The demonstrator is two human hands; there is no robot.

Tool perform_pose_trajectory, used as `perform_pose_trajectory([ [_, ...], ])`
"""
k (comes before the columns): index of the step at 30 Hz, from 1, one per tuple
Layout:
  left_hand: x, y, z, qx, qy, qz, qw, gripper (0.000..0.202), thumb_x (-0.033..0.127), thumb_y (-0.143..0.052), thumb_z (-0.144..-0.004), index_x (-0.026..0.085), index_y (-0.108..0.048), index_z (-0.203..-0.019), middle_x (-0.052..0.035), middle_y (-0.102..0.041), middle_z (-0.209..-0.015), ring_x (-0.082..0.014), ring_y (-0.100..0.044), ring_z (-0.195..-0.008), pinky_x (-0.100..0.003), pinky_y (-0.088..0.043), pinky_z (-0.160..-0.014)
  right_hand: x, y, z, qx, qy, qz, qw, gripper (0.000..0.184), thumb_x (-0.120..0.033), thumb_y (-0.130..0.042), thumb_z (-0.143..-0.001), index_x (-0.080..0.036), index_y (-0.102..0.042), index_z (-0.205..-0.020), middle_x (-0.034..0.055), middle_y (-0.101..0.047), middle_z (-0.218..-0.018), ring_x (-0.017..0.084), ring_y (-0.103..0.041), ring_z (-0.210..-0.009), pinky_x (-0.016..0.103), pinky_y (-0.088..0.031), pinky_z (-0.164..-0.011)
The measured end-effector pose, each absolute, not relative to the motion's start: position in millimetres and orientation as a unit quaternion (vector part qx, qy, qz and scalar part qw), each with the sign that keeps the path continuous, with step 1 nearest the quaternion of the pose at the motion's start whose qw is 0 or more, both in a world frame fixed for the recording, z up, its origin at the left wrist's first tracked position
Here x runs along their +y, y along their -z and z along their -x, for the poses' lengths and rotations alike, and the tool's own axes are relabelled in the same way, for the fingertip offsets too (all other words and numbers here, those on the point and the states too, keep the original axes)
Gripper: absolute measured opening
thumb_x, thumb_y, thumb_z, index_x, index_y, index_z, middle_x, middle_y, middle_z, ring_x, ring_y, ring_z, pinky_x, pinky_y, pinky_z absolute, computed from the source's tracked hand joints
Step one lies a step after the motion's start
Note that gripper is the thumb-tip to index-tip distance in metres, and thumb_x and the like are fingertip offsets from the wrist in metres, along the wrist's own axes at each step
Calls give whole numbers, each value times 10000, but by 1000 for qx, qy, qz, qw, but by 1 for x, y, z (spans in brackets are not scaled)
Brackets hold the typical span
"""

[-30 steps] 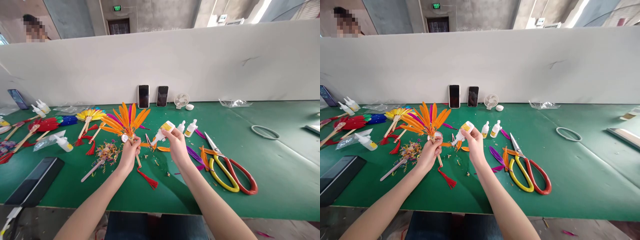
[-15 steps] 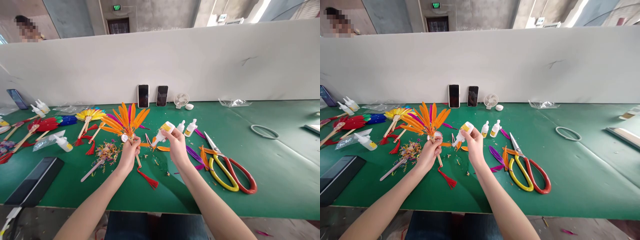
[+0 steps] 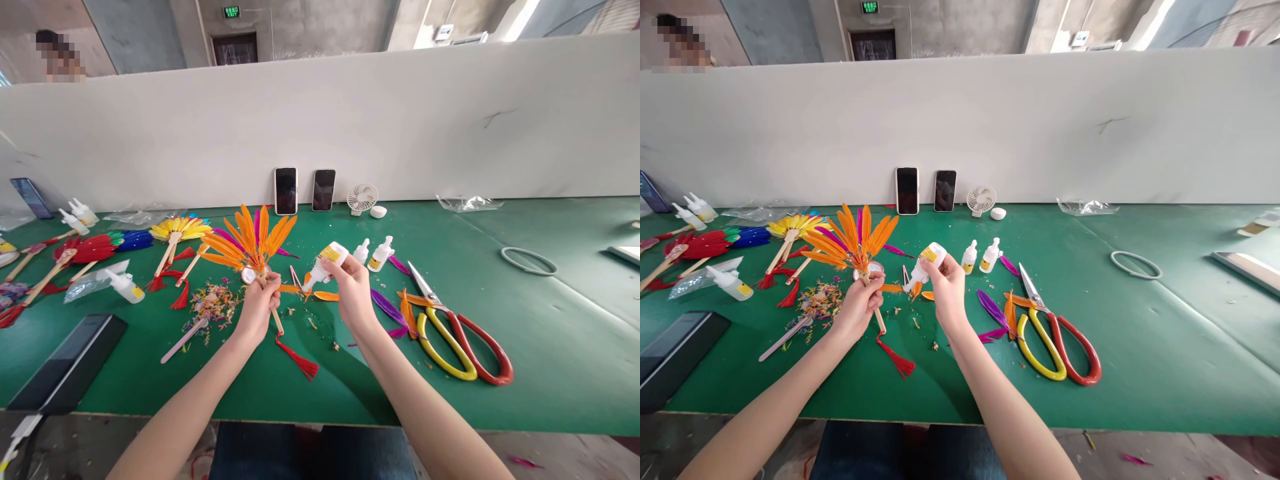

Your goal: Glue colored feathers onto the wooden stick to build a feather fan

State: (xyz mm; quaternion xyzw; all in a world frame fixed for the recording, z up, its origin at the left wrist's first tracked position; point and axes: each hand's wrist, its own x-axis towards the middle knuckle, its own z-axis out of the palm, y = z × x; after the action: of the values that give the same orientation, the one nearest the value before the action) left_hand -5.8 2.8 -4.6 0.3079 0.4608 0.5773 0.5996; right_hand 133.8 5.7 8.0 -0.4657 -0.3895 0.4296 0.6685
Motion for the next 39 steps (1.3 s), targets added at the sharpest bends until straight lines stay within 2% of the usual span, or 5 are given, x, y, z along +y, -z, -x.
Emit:
perform_pose_trajectory([
  [14,5,2,9,453,-595,-295,595,212,197,-702,-575,151,-513,-662,78,-398,-500,-1,-266,-379,-169,-172,-384,5,-8,-138,-383,-405,471,684,164,-330,-623,-595,-184,-563,-640,-33,-515,-596,113,-427,-588,262,-357,-561],
  [23,4,9,9,455,-585,-323,588,226,232,-709,-595,157,-511,-672,70,-404,-494,-19,-315,-406,-163,-191,-387,7,-8,-144,-403,-405,450,687,267,-456,-606,-677,-195,-580,-730,-24,-538,-665,120,-454,-627,266,-361,-595],
  [32,1,7,5,457,-580,-312,598,200,211,-687,-594,143,-518,-678,79,-409,-483,2,-280,-370,-164,-180,-381,7,-4,-139,-348,-489,414,684,296,-465,-695,-600,-195,-575,-609,-39,-517,-600,110,-419,-593,269,-332,-603],
  [39,-3,3,1,461,-560,-318,611,162,183,-651,-620,143,-515,-697,85,-412,-434,0,-280,-343,-166,-176,-391,8,-3,-140,-301,-514,410,691,295,-437,-743,-526,-189,-599,-595,-41,-532,-610,109,-427,-603,268,-329,-615],
])
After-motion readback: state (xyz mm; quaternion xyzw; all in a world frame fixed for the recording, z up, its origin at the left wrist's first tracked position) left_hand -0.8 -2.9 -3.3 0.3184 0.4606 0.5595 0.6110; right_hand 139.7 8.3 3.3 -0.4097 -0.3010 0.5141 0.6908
